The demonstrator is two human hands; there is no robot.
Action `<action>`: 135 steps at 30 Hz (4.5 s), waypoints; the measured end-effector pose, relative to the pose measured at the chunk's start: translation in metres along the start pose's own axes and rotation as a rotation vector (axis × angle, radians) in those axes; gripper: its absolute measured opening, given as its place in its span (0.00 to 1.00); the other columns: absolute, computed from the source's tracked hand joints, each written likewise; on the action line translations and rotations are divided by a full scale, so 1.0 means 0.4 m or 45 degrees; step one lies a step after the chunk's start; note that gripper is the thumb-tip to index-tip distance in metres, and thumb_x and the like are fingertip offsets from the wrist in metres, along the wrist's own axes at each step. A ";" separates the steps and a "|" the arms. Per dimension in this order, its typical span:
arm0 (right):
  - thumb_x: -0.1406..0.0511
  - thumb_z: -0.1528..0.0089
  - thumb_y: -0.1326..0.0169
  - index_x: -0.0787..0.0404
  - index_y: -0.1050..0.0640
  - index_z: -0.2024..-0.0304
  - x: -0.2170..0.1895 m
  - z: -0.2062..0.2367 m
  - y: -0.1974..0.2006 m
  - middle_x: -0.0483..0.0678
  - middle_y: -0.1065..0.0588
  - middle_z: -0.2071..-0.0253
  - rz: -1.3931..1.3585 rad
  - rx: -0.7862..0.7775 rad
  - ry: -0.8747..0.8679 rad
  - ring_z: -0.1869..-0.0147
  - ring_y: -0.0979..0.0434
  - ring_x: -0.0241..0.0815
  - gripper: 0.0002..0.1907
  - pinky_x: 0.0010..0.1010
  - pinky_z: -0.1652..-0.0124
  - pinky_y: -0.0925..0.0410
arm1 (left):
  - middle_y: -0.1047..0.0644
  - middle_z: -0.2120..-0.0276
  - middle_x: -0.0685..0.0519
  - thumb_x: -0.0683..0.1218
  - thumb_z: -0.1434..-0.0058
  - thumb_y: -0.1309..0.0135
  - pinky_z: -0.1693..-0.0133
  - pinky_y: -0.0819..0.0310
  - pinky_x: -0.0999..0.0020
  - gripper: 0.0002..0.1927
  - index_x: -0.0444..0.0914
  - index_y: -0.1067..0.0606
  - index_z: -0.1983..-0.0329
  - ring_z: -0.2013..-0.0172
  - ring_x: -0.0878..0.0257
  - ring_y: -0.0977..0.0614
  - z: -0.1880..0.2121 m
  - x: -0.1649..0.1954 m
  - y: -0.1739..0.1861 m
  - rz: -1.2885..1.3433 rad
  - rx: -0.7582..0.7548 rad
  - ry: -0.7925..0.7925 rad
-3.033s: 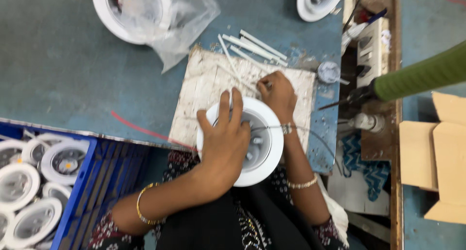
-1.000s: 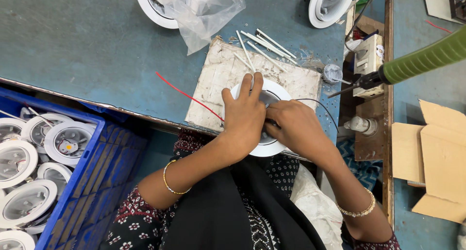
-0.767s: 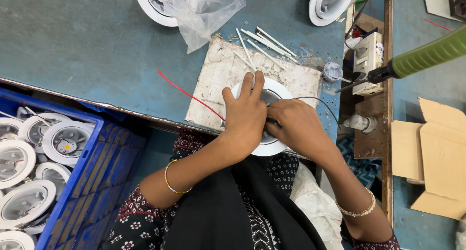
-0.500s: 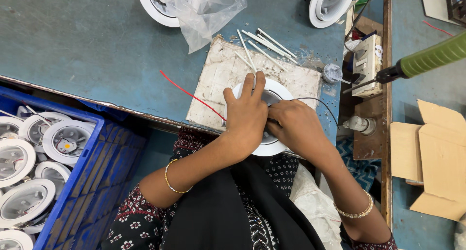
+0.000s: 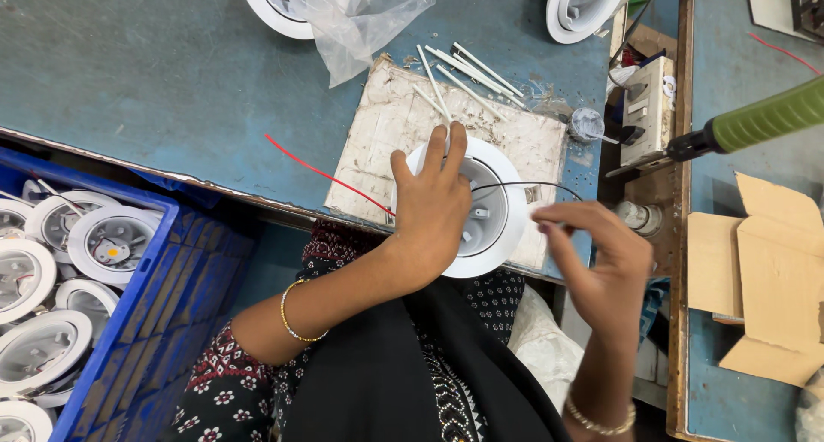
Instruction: The person assembles a circular LED light fixture by inserting white plastic rods into slots, connecting red and black wires to the central LED module, and using a green glue gun to apply adhesive to secure components. The person handles multiple light units and places finished units into a blue crate.
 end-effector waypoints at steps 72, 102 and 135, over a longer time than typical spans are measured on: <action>0.71 0.29 0.47 0.68 0.23 0.53 0.444 0.177 -0.079 0.45 0.24 0.71 -0.343 0.605 -0.594 0.69 0.25 0.28 0.06 0.18 0.68 0.33 | 0.41 0.26 0.44 0.43 0.55 0.36 0.32 0.65 0.29 0.05 0.37 0.21 0.80 0.25 0.45 0.48 -0.055 -0.031 0.082 0.188 -0.005 -0.551; 0.55 0.20 0.58 0.65 0.31 0.28 0.494 -0.189 0.373 0.52 0.29 0.29 -0.496 0.487 0.215 0.26 0.35 0.42 0.25 0.33 0.31 0.40 | 0.40 0.28 0.46 0.40 0.58 0.38 0.45 0.44 0.35 0.05 0.35 0.19 0.76 0.28 0.46 0.45 -0.012 -0.026 -0.026 0.164 0.048 -0.332; 0.32 0.38 0.60 0.66 0.34 0.56 0.021 -0.190 -0.016 0.50 0.31 0.76 -1.320 0.228 0.468 0.81 0.28 0.43 0.42 0.31 0.79 0.35 | 0.40 0.30 0.43 0.38 0.63 0.37 0.40 0.49 0.35 0.05 0.36 0.19 0.80 0.29 0.43 0.45 -0.008 -0.037 -0.021 0.254 -0.008 -0.258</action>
Point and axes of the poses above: each hand's wrist, its own z-axis away from the middle knuckle, its own y-axis out of the back of the hand, x = y × z, the point moved 1 cm from there along -z, towards the middle knuckle
